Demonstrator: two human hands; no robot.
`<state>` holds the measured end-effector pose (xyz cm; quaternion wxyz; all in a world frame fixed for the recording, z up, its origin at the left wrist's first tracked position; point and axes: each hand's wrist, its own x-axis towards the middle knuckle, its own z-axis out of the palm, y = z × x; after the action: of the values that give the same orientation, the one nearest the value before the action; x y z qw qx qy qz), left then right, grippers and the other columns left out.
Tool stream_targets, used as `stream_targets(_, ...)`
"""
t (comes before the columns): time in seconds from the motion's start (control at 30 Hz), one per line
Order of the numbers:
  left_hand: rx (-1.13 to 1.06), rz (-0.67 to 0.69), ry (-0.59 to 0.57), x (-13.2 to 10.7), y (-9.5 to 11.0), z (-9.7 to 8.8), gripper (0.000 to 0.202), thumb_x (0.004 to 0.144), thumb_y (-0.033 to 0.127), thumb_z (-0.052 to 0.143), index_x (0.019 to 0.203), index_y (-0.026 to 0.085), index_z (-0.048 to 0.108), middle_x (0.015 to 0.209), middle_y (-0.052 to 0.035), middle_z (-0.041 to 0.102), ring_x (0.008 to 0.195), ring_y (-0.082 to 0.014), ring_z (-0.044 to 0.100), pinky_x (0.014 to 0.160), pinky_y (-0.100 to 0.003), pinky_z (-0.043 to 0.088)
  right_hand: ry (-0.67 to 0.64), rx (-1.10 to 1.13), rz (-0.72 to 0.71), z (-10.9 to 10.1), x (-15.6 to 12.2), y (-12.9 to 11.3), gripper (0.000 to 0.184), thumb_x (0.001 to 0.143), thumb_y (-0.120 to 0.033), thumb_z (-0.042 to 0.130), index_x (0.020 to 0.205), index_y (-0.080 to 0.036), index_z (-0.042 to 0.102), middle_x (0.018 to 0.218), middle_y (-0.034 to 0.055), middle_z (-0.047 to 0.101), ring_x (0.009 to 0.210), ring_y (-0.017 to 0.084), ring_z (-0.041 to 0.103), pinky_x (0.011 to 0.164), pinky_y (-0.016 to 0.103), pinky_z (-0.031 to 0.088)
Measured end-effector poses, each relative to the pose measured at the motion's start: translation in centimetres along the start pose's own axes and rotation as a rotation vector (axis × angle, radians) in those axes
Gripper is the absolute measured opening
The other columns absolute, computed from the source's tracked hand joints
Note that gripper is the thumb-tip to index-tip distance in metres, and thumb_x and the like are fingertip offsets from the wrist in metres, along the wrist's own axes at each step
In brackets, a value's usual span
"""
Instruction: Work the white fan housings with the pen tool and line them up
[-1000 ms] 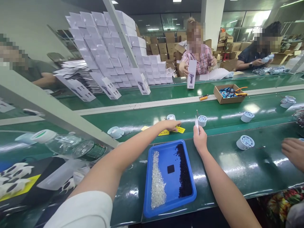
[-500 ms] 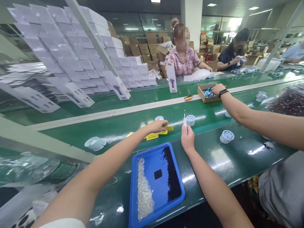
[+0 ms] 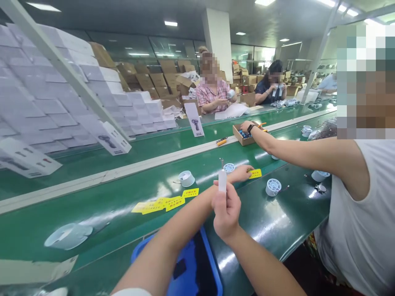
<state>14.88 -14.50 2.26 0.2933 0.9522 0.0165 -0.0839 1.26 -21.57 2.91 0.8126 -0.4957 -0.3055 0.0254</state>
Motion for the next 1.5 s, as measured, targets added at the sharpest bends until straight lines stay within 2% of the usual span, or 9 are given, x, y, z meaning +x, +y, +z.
stream_targets(0.1,-0.051,0.071,-0.088,2.2,1.9,1.0,0.044,0.093,0.030,0.044,0.132,0.017,0.058,0.078,-0.0022,0.071,0.069,-0.0133,0.065,0.067,-0.023,0.053,0.014,-0.022,0.011,-0.1,0.2,-0.2,0.042,0.094,-0.049,0.044,0.107,-0.015,0.064,0.050,-0.0082,0.032,0.043,0.009,0.029,0.044,0.024,0.026)
stream_targets(0.2,-0.062,0.072,-0.049,1.7,1.5,0.4,0.046,0.095,0.032,0.038,0.135,0.016,0.055,0.081,-0.0032,0.073,0.065,-0.0123,0.064,0.065,-0.022,0.052,0.008,-0.070,0.048,-0.1,0.5,-0.1,0.042,0.093,-0.049,0.044,0.106,-0.014,0.064,0.051,-0.0074,0.033,0.044,0.009,0.030,0.045,0.024,0.027)
stream_targets(0.4,0.137,-0.135,0.242,-4.5,-5.1,-4.5,0.031,0.092,0.023,0.045,0.113,0.017,0.067,0.117,-0.0085,0.068,0.109,-0.0198,0.062,0.097,-0.028,0.047,-0.007,-0.120,0.134,-0.4,0.7,1.3,0.040,0.090,-0.049,0.048,0.104,-0.015,0.065,0.055,-0.0059,0.039,0.047,0.010,0.032,0.046,0.024,0.028)
stream_targets(0.63,0.302,-0.445,0.283,-10.2,-11.1,-6.9,0.032,0.091,0.035,0.059,0.116,0.015,0.060,0.121,-0.0102,0.061,0.107,-0.0216,0.061,0.093,-0.044,0.053,0.004,-0.248,0.212,-1.1,2.0,4.7,0.047,0.087,-0.055,0.047,0.101,-0.014,0.065,0.057,-0.0057,0.041,0.050,0.010,0.032,0.048,0.024,0.028)
stream_targets(0.9,0.225,-0.471,0.381,-11.1,-9.7,-7.3,0.038,0.092,0.036,0.058,0.124,0.016,0.056,0.123,-0.0101,0.061,0.106,-0.0213,0.062,0.090,-0.044,0.055,-0.062,-0.476,0.198,-2.2,2.9,7.8,0.050,0.083,-0.062,0.043,0.087,-0.016,0.063,0.057,-0.0039,0.045,0.055,0.013,0.038,0.053,0.026,0.032)
stream_targets(1.03,0.184,-0.485,0.476,-16.5,-7.6,-7.7,0.034,0.093,0.020,0.051,0.127,0.021,0.054,0.125,-0.0095,0.063,0.116,-0.0230,0.061,0.096,-0.039,0.051,-0.113,-0.559,0.203,-2.6,3.6,8.6,0.052,0.081,-0.065,0.039,0.081,-0.018,0.059,0.058,-0.0036,0.044,0.057,0.014,0.038,0.055,0.026,0.032)
stream_targets(1.27,0.208,-0.609,0.591,-32.4,-5.8,0.1,0.046,0.083,0.003,0.039,0.121,0.021,0.058,0.116,-0.0097,0.067,0.112,-0.0243,0.062,0.091,-0.036,0.052,-0.159,-0.609,0.218,-2.8,4.8,9.4,0.047,0.081,-0.065,0.040,0.068,-0.021,0.050,0.057,-0.0043,0.039,0.059,0.014,0.036,0.057,0.027,0.030)
stream_targets(1.4,0.225,-0.638,0.603,-37.0,-5.0,4.2,0.048,0.077,-0.001,0.036,0.111,0.020,0.062,0.109,-0.0091,0.068,0.107,-0.0225,0.064,0.087,-0.032,0.053,-0.151,-0.602,0.219,-2.6,5.2,9.3,0.049,0.080,-0.067,0.042,0.068,-0.020,0.051,0.056,-0.0044,0.039,0.059,0.014,0.036,0.057,0.027,0.030)
stream_targets(1.5,0.199,-0.624,0.865,-39.3,-3.3,6.9,0.030,0.091,0.020,0.037,0.108,0.019,0.061,0.112,-0.0112,0.065,0.099,-0.0217,0.065,0.086,-0.032,0.053,-0.160,-0.600,0.216,-2.7,5.4,9.2,0.050,0.079,-0.068,0.042,0.070,-0.020,0.052,0.056,-0.0045,0.039,0.059,0.014,0.036,0.058,0.028,0.029)
